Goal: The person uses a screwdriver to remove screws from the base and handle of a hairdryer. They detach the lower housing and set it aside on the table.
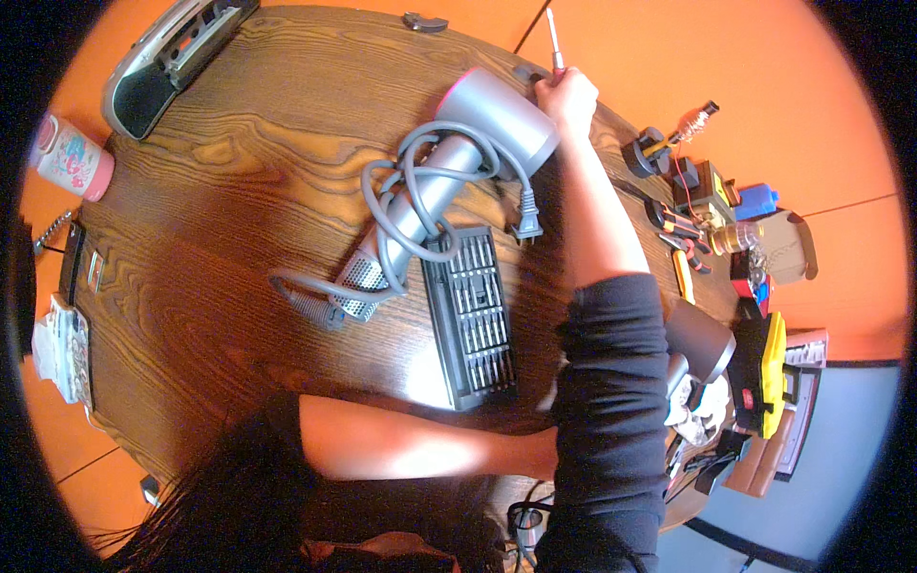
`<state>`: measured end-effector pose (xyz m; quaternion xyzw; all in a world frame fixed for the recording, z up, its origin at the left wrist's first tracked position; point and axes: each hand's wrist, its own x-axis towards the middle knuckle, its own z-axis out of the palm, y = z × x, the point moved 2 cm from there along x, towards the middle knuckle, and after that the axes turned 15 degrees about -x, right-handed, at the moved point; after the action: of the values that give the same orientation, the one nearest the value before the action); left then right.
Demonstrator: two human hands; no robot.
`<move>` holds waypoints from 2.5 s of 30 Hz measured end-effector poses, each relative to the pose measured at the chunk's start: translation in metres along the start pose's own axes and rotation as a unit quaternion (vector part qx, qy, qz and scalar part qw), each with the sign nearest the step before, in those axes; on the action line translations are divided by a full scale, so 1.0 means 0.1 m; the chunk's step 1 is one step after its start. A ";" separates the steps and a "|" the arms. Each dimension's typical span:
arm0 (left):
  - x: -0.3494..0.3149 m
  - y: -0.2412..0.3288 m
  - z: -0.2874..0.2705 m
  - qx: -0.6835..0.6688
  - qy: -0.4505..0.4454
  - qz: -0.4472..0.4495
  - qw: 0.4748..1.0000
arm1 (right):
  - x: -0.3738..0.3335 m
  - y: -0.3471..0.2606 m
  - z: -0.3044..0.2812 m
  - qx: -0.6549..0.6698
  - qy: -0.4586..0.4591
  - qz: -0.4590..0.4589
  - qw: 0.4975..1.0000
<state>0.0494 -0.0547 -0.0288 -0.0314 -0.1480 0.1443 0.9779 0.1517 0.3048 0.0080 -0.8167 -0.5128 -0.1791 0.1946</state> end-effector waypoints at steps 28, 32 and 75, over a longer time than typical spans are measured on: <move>-0.08 0.37 0.33 0.327 0.134 -0.217 0.910 | -3.35 1.08 -2.92 0.389 -0.043 0.285 0.875; -0.08 0.43 0.37 0.285 0.165 -0.260 0.908 | -3.36 1.28 -2.85 0.472 0.045 0.294 0.830; -0.15 0.39 0.39 0.370 0.147 -0.332 0.855 | -3.57 1.43 -2.76 0.472 0.134 0.229 0.841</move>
<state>0.0139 -0.0210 0.0003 0.3626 0.0597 -0.1514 0.9176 0.1095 -0.1643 0.0505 -0.6880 -0.3029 0.0266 0.6589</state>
